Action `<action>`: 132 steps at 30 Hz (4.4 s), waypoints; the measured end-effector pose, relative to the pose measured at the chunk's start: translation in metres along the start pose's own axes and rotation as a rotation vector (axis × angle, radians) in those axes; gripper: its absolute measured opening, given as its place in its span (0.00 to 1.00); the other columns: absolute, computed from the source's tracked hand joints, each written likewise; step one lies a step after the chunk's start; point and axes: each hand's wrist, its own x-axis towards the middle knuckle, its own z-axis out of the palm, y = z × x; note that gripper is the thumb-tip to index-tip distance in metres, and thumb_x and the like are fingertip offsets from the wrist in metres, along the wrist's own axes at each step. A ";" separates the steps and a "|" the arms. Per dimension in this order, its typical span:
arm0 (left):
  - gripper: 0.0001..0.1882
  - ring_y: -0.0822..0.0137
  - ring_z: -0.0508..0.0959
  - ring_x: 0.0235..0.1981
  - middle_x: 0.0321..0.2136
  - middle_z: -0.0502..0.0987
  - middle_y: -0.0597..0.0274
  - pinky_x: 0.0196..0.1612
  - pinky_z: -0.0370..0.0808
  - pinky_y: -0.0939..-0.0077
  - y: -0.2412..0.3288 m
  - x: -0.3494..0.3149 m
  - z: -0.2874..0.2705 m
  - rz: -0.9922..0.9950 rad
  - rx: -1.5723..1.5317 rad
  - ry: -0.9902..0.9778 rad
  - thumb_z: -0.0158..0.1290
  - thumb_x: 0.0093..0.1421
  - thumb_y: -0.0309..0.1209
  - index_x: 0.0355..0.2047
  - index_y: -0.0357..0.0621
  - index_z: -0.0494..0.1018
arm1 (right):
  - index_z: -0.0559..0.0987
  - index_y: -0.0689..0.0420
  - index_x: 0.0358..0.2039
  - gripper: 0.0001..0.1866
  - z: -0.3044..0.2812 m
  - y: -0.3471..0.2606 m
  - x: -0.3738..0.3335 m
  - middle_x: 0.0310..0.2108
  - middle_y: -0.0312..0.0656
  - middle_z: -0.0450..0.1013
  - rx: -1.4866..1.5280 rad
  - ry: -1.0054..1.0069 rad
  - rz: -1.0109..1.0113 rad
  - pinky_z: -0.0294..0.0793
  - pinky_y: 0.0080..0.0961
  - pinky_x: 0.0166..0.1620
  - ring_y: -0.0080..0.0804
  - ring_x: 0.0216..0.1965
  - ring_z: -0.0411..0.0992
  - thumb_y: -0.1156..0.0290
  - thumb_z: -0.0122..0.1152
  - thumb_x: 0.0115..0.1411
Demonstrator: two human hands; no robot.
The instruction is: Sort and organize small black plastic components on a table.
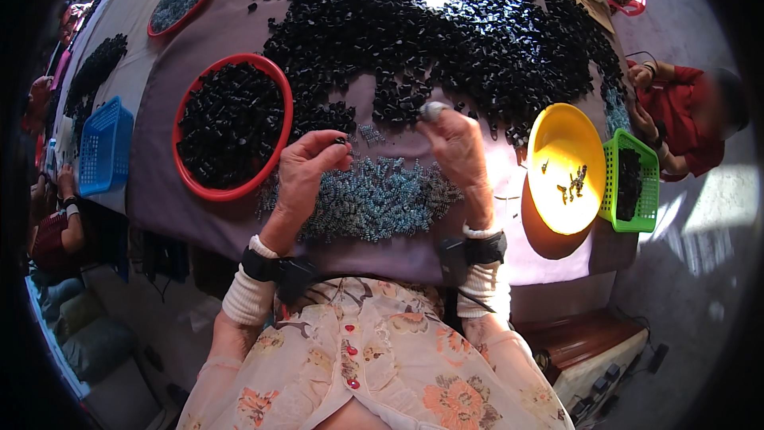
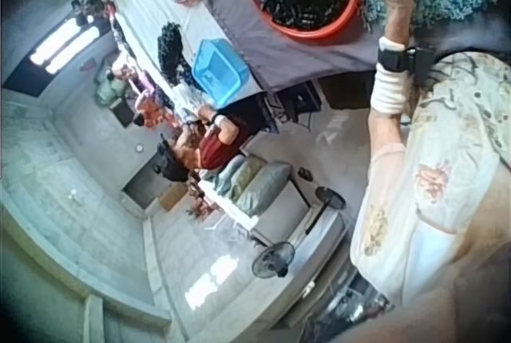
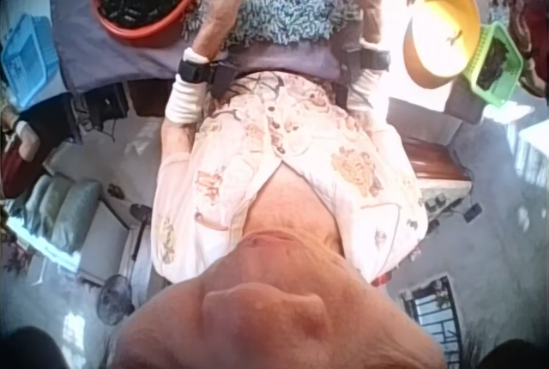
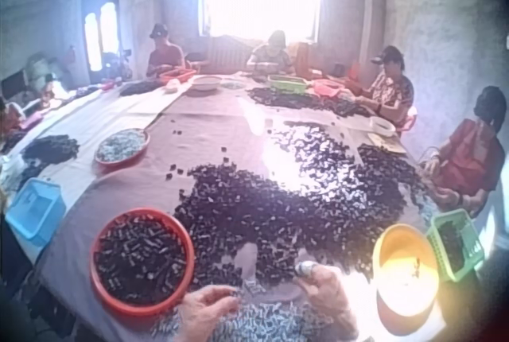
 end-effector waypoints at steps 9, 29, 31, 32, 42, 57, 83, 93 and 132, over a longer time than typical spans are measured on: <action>0.11 0.72 0.78 0.29 0.31 0.79 0.59 0.35 0.77 0.79 0.001 0.002 -0.004 -0.090 -0.021 0.054 0.55 0.57 0.26 0.40 0.37 0.74 | 0.75 0.57 0.29 0.03 -0.009 0.033 -0.007 0.22 0.23 0.63 0.015 0.068 0.072 0.59 0.11 0.25 0.09 0.24 0.58 0.79 0.54 0.56; 0.11 0.73 0.78 0.28 0.30 0.78 0.61 0.34 0.77 0.79 -0.001 0.003 0.000 -0.115 -0.047 0.005 0.56 0.57 0.27 0.40 0.38 0.75 | 0.78 0.59 0.33 0.09 0.003 0.029 0.009 0.29 0.52 0.74 -0.222 -0.021 -0.029 0.73 0.35 0.36 0.50 0.33 0.74 0.76 0.56 0.49; 0.11 0.73 0.78 0.28 0.30 0.78 0.61 0.34 0.77 0.79 -0.002 0.003 -0.001 -0.116 -0.032 0.008 0.56 0.57 0.27 0.40 0.38 0.75 | 0.79 0.58 0.34 0.11 0.000 0.028 0.009 0.29 0.51 0.75 -0.370 -0.020 -0.005 0.74 0.35 0.36 0.50 0.33 0.74 0.76 0.57 0.48; 0.11 0.73 0.78 0.28 0.30 0.78 0.61 0.34 0.77 0.79 -0.002 0.003 0.000 -0.117 -0.033 0.006 0.56 0.57 0.27 0.40 0.38 0.75 | 0.79 0.58 0.34 0.11 0.001 0.030 0.009 0.29 0.51 0.75 -0.372 -0.019 -0.003 0.74 0.35 0.36 0.50 0.33 0.74 0.76 0.57 0.48; 0.10 0.78 0.75 0.25 0.26 0.77 0.65 0.31 0.74 0.84 0.006 0.003 0.011 -0.120 -0.072 0.004 0.57 0.56 0.26 0.38 0.37 0.75 | 0.75 0.58 0.29 0.07 0.019 0.024 0.016 0.23 0.50 0.73 -0.568 -0.120 -0.197 0.72 0.40 0.30 0.48 0.28 0.73 0.75 0.56 0.47; 0.10 0.70 0.79 0.32 0.34 0.78 0.57 0.38 0.79 0.77 0.005 0.013 0.027 -0.112 -0.319 -0.133 0.51 0.60 0.24 0.42 0.35 0.72 | 0.75 0.61 0.37 0.11 0.035 -0.019 -0.008 0.29 0.40 0.76 0.306 -0.120 -0.032 0.73 0.19 0.32 0.20 0.28 0.73 0.75 0.64 0.52; 0.12 0.72 0.79 0.30 0.34 0.79 0.58 0.36 0.79 0.79 0.032 0.007 0.027 -0.008 -0.359 -0.086 0.53 0.59 0.24 0.43 0.36 0.73 | 0.77 0.58 0.28 0.11 0.016 -0.062 0.010 0.27 0.39 0.73 -0.153 0.017 -0.575 0.68 0.32 0.36 0.36 0.30 0.70 0.77 0.67 0.41; 0.12 0.77 0.77 0.29 0.30 0.79 0.63 0.33 0.75 0.86 0.031 0.004 0.028 0.072 -0.178 -0.086 0.54 0.59 0.25 0.43 0.35 0.74 | 0.77 0.58 0.28 0.11 0.028 -0.059 0.010 0.25 0.37 0.73 -0.073 0.074 -0.446 0.68 0.29 0.33 0.36 0.29 0.69 0.78 0.67 0.42; 0.10 0.77 0.75 0.24 0.25 0.76 0.62 0.28 0.73 0.84 0.015 0.006 0.034 0.331 0.207 0.024 0.52 0.52 0.16 0.35 0.33 0.77 | 0.70 0.62 0.25 0.05 0.026 -0.054 0.001 0.23 0.44 0.67 -0.430 -0.112 -0.600 0.64 0.34 0.40 0.42 0.30 0.67 0.82 0.56 0.48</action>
